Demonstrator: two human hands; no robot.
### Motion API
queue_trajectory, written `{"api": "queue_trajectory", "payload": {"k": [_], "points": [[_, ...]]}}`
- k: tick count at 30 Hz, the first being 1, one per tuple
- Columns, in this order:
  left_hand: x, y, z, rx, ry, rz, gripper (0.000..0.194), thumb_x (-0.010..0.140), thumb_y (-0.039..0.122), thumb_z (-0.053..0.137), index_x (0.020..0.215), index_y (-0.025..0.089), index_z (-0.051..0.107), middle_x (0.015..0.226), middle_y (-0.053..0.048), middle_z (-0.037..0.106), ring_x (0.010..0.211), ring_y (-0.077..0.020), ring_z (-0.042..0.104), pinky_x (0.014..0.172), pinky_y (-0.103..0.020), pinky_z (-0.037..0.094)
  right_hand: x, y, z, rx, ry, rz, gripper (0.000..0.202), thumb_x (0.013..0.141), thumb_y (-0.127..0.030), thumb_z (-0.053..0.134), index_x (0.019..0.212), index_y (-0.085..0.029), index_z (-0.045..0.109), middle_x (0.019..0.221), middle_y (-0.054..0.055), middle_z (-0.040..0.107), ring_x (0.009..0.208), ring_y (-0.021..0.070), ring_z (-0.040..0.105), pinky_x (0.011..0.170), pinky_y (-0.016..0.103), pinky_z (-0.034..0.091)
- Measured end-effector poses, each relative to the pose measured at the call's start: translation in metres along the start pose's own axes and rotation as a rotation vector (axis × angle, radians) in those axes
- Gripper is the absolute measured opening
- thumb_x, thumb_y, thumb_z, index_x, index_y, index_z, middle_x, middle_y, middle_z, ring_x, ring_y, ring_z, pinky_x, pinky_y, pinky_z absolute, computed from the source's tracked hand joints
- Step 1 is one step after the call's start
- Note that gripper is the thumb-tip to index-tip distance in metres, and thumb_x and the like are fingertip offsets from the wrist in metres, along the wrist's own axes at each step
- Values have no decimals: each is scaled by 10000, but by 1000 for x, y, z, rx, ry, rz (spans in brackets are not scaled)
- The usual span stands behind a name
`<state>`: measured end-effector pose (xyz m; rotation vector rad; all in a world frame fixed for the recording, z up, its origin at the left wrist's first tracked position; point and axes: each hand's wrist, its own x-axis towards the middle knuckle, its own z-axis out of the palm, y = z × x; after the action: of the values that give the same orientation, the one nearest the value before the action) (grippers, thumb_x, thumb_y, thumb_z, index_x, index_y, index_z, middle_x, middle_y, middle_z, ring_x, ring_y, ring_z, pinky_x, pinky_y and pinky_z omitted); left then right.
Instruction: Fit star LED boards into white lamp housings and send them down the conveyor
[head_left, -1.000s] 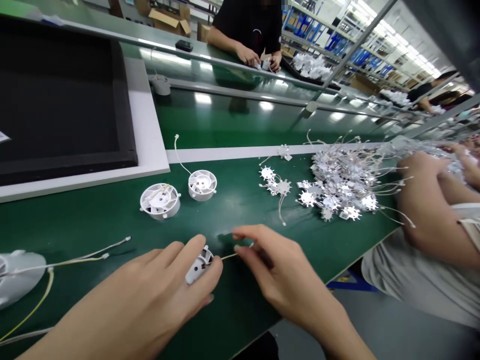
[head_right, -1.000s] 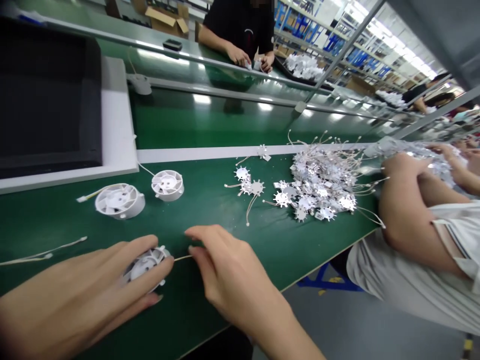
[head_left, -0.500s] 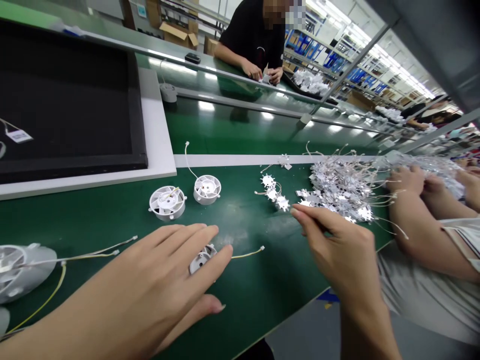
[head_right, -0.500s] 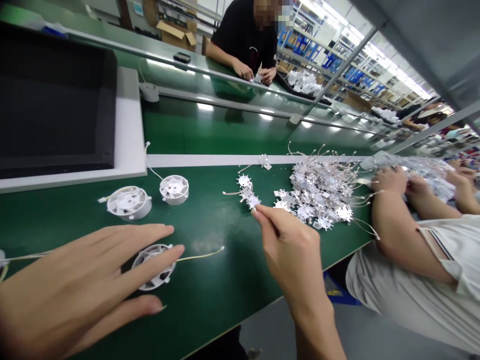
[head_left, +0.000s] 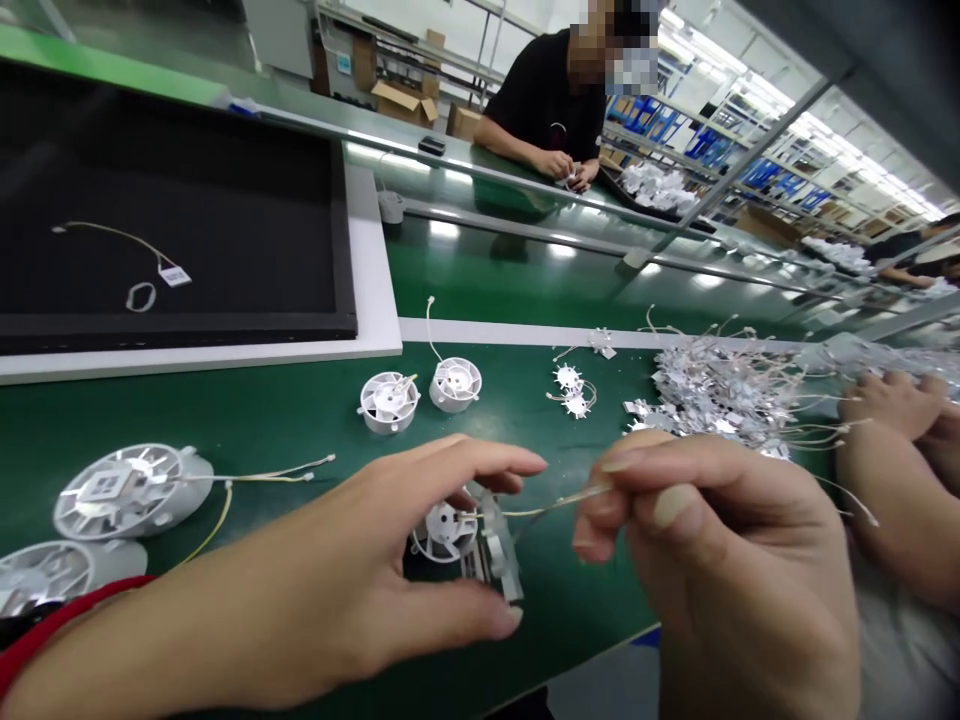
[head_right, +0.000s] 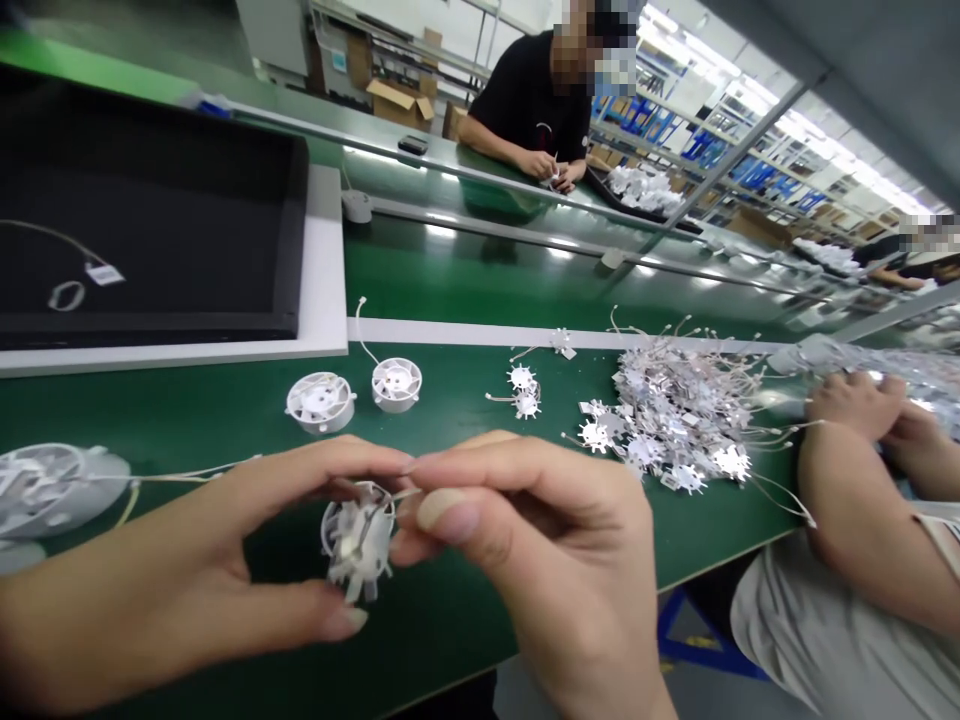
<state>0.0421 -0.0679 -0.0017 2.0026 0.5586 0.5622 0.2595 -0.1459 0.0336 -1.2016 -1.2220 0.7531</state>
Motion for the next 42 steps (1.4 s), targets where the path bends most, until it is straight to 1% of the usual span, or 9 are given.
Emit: {"api": "queue_trajectory", "payload": {"k": [7, 10, 13, 19, 23, 26, 29, 32, 42], "points": [[11, 2, -4, -514, -134, -369, 172, 841, 335, 843, 960, 266, 740, 874, 55, 768, 787, -151, 767, 662, -187, 614, 6, 17, -8, -94, 77, -5, 33, 951, -347, 870, 938, -370, 889, 708, -33, 804, 592, 148, 763, 608, 237, 674], [16, 2, -8, -580, -94, -359, 149, 869, 315, 793, 1000, 252, 758, 950, 12, 820, 886, -190, 807, 758, -245, 656, 6, 20, -15, -417, 163, -51, 126, 940, -225, 825, 898, -331, 878, 670, -37, 777, 581, 164, 746, 607, 265, 664], [19, 3, -11, -631, -65, -362, 205, 867, 262, 751, 1071, 238, 756, 899, 4, 829, 838, -199, 821, 748, -263, 683, 6, 20, -22, -703, 67, -95, 144, 957, -254, 759, 850, -302, 843, 748, -4, 800, 660, 208, 775, 582, 289, 646], [18, -5, -10, -643, -76, -372, 386, 891, 282, 770, 1266, 257, 685, 927, 8, 846, 740, -186, 820, 647, -236, 676, 0, 16, -21, -923, -36, -367, 154, 1022, -255, 677, 1124, -285, 788, 1389, 76, 760, 1353, 330, 689, 1135, 515, 580], [16, -6, -7, -724, -52, -371, 326, 872, 219, 785, 1177, 276, 683, 893, 58, 833, 753, -148, 818, 675, -179, 665, -3, 14, -14, -771, -316, -349, 304, 1024, -235, 685, 1325, -272, 701, 1408, 39, 770, 1390, 262, 680, 1330, 501, 389], [15, -3, -6, -739, -55, -367, 305, 870, 196, 781, 1152, 274, 696, 866, 65, 835, 780, -146, 823, 664, -161, 660, -2, 13, -9, -596, -376, -203, 312, 1041, -240, 673, 1343, -307, 709, 1248, -12, 834, 1223, 220, 775, 1241, 420, 508], [14, 1, -5, -718, -84, -367, 244, 878, 201, 768, 1099, 277, 701, 882, 56, 839, 862, -171, 836, 656, -164, 665, 2, 12, -5, -454, -356, -51, 227, 1056, -248, 661, 1243, -321, 768, 1057, -39, 850, 960, 160, 817, 906, 241, 648], [12, 3, -6, -643, -84, -356, 197, 893, 216, 764, 1070, 287, 716, 881, 66, 833, 849, -161, 831, 622, -145, 650, 5, 10, -3, -371, -370, 59, 197, 1058, -242, 652, 1175, -304, 797, 969, -43, 834, 795, 118, 771, 683, 165, 596], [11, 9, -19, -735, -172, -453, 195, 924, 244, 842, 1105, 304, 801, 900, 84, 806, 836, -78, 772, 761, -98, 598, 3, 11, 4, -352, -383, 11, 224, 1042, -196, 649, 825, -224, 691, 744, -63, 666, 626, 65, 547, 570, 162, 420]]}}
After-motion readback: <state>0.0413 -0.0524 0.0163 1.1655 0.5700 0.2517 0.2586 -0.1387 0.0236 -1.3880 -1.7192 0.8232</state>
